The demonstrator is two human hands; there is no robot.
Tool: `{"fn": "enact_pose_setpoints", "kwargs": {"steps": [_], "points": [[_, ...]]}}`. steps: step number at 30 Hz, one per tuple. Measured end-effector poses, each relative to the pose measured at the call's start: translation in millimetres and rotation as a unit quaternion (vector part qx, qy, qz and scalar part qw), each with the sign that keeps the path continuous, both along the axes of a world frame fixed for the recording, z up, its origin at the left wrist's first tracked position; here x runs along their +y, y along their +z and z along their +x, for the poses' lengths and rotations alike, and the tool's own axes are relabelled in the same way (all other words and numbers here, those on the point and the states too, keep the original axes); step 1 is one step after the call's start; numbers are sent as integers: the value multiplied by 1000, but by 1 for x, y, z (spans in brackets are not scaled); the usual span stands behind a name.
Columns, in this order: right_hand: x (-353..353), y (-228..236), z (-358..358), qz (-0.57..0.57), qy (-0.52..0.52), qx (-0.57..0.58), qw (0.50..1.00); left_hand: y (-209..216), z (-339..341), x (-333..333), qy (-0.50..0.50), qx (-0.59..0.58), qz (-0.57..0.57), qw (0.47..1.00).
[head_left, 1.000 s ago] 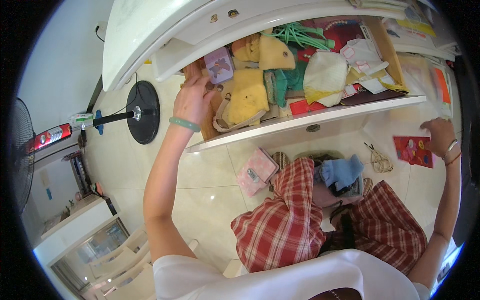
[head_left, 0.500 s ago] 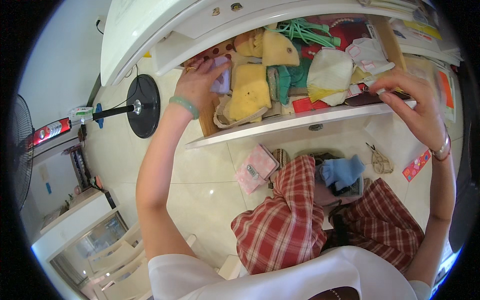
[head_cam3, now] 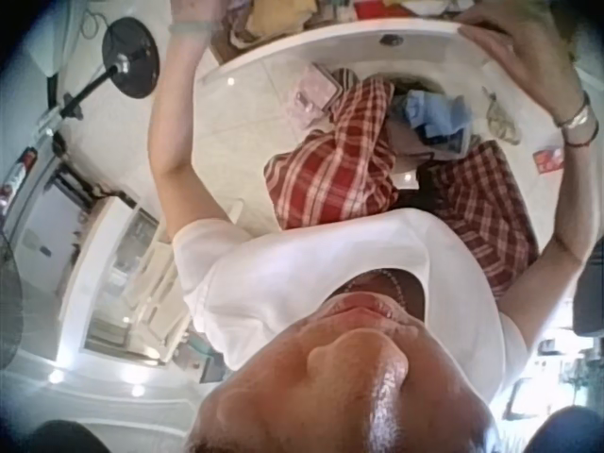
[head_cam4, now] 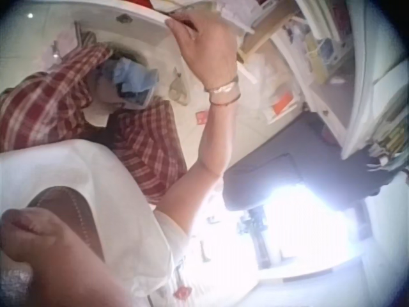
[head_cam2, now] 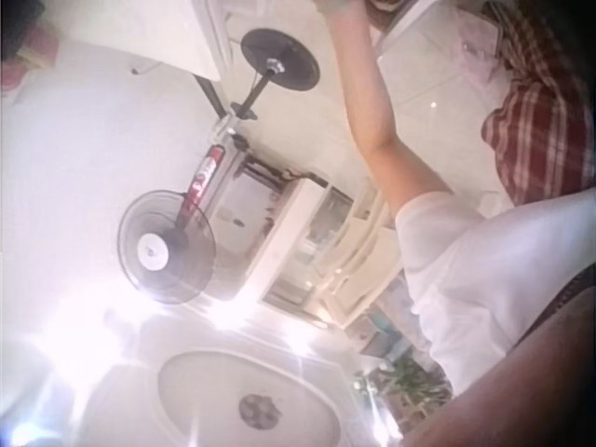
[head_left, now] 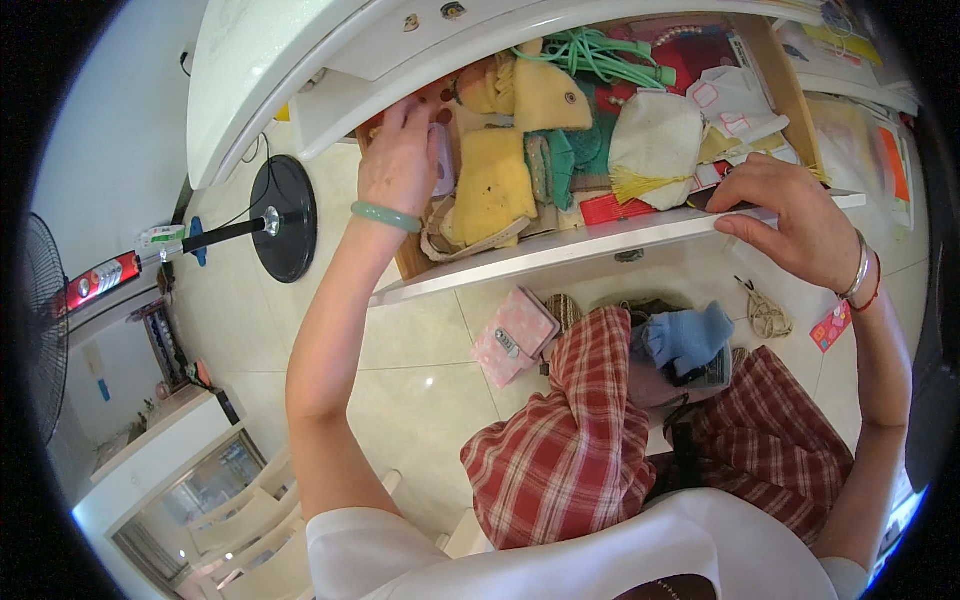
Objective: The person organizes a cluttered drawer by removing various items, including a wallet, pouches, and red envelopes. They inspect the contents of the red envelopes, placing some money into a pouch, and then return the items to the drawer.
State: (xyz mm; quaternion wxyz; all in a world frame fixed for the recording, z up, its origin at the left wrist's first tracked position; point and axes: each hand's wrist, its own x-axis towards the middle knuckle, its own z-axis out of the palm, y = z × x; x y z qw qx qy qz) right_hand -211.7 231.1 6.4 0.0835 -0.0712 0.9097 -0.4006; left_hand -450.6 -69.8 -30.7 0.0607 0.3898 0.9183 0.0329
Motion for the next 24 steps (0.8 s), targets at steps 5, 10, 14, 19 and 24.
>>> {"fn": "enact_pose_setpoints", "kwargs": {"steps": [5, 10, 14, 19, 24], "points": [[1, 0, 1, 6, -12, -1, 1000, -13, 4, 0, -38, 58, 63, 996], [0, -4, 2, 19, -26, -2, 999, -27, 8, -10, -30, 178, 34, 983], [-3, -6, 1, 17, -47, -6, 999, -32, -28, -17, 55, 148, -43, 987], [0, -8, 1, 9, -49, 1, 999, -29, -20, -18, -27, 133, -163, 977], [0, -16, 8, -37, -82, -1, 996, 15, 32, -25, -114, 189, -37, 975]]}}
